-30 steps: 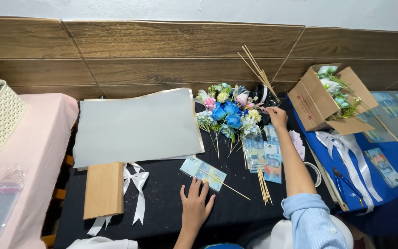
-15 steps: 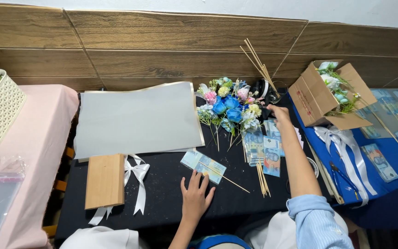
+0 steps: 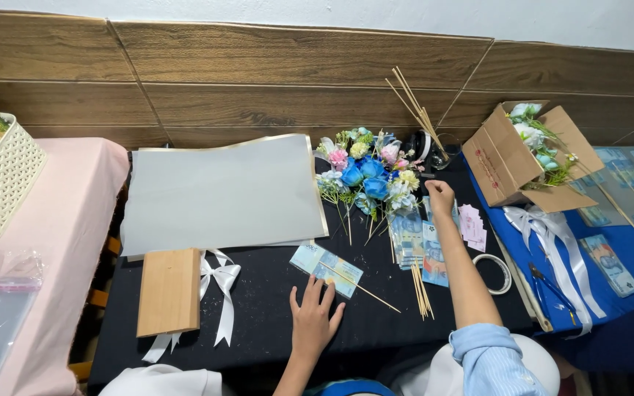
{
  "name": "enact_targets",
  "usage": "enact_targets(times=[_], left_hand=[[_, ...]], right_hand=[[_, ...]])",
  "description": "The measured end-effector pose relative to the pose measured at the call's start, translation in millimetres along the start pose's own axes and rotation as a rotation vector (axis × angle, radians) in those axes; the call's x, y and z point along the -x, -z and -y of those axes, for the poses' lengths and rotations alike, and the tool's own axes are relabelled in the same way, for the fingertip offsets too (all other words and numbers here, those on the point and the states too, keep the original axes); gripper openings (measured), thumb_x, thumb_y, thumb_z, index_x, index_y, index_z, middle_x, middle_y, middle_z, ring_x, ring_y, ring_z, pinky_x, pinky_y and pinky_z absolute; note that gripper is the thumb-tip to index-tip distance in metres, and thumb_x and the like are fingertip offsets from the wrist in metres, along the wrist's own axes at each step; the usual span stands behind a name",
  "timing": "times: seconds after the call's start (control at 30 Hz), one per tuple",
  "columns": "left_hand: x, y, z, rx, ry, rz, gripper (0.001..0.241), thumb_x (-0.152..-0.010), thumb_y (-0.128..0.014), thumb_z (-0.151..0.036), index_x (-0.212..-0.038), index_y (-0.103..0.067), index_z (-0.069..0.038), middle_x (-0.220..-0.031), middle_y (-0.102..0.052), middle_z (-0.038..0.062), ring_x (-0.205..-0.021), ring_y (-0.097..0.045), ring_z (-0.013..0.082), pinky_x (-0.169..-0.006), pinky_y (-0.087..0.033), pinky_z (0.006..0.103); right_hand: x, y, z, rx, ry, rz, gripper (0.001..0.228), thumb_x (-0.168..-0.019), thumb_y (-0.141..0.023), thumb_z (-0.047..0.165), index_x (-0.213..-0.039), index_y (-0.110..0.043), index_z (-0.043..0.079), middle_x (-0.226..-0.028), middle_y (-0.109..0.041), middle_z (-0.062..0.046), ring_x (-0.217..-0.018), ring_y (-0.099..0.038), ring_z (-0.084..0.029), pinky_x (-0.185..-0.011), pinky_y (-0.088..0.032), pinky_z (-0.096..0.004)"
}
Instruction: Attaching banknotes to wooden sticks using adhesive tape to prepare them for a money bouquet arrangement.
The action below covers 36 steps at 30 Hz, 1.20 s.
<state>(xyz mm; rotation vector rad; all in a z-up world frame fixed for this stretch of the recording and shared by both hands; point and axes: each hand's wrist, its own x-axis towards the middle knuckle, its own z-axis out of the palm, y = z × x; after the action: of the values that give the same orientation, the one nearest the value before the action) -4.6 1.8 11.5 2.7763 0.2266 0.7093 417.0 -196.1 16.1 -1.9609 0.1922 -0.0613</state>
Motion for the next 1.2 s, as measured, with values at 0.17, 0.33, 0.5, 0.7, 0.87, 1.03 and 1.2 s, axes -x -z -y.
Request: enact_targets(times=[0.17, 0.33, 0.5, 0.7, 0.87, 1.03, 1.2], left_hand=[[-1, 1, 0, -0.003, 0.000, 0.006, 0.046, -0.092, -0.069, -0.042, -0.130, -0.061, -0.017, -0.133, -0.060, 0.009, -0.137, -0.050, 0.0300, -0.105, -0.039, 0.0614], [-2, 1, -1, -0.015, -0.003, 0.011, 0.045, -0.093, -0.067, -0.043, -0.130, -0.061, -0.017, -0.133, -0.059, 0.008, -0.137, -0.050, 0.0299, -0.105, -0.039, 0.0621], [-2, 0, -1, -0.012, 0.003, 0.010, 0.045, -0.093, -0.067, -0.042, -0.130, -0.061, -0.017, -0.134, -0.060, 0.008, -0.138, -0.049, 0.0298, -0.105, -0.039, 0.0623], [0, -3, 0, -0.001, 0.008, 0.008, 0.046, -0.092, -0.068, -0.042, -0.131, -0.060, -0.017, -0.135, -0.060, 0.009, -0.138, -0.050, 0.0300, -0.106, -0.037, 0.0620], [2, -2, 1, -0.006, 0.002, -0.011, 0.045, -0.093, -0.068, -0.043, -0.130, -0.062, -0.017, -0.133, -0.060, 0.008, -0.137, -0.050, 0.0294, -0.106, -0.038, 0.0616], [1, -4, 1, -0.019, -0.003, -0.028, 0.045, -0.092, -0.068, -0.043, -0.129, -0.062, -0.018, -0.132, -0.061, 0.008, -0.136, -0.051, 0.0295, -0.105, -0.039, 0.0616], [3, -6, 2, 0.003, -0.003, -0.012, 0.045, -0.093, -0.068, -0.043, -0.129, -0.062, -0.016, -0.133, -0.061, 0.010, -0.136, -0.051, 0.0313, -0.105, -0.038, 0.0634]], right_hand=[[7, -3, 10, 0.020, 0.002, -0.051, 0.019, -0.094, -0.071, 0.025, -0.104, -0.076, 0.009, -0.107, -0.074, -0.005, -0.105, -0.067, -0.021, -0.090, -0.053, -0.037], [-9, -5, -8, 0.147, 0.084, -0.093, 0.025, -0.093, -0.073, 0.030, -0.101, -0.076, 0.007, -0.100, -0.074, -0.006, -0.096, -0.069, -0.022, -0.083, -0.053, -0.040], [-7, -4, -3, 0.335, 0.245, -0.123, 0.021, -0.095, -0.067, 0.025, -0.087, -0.074, 0.008, -0.098, -0.072, -0.008, -0.103, -0.064, -0.027, -0.086, -0.052, -0.046], [-25, 6, -18, 0.432, 0.481, -0.076, 0.017, -0.090, -0.058, 0.016, -0.085, -0.072, 0.009, -0.093, -0.072, -0.010, -0.095, -0.065, -0.032, -0.087, -0.049, -0.044], [-23, 15, -15, 0.450, 0.497, -0.037, 0.014, -0.092, -0.056, 0.015, -0.085, -0.066, 0.009, -0.088, -0.072, -0.010, -0.090, -0.066, -0.034, -0.081, -0.049, -0.046], [-9, 29, -16, 0.365, 0.410, 0.012, 0.012, -0.089, -0.061, 0.015, -0.077, -0.061, 0.013, -0.087, -0.073, -0.002, -0.083, -0.066, -0.020, -0.076, -0.047, -0.036], [43, 55, 14, 0.341, 0.352, 0.118, 0.010, -0.092, -0.067, 0.022, -0.091, -0.072, 0.013, -0.096, -0.074, -0.002, -0.096, -0.068, -0.018, -0.086, -0.049, -0.035]])
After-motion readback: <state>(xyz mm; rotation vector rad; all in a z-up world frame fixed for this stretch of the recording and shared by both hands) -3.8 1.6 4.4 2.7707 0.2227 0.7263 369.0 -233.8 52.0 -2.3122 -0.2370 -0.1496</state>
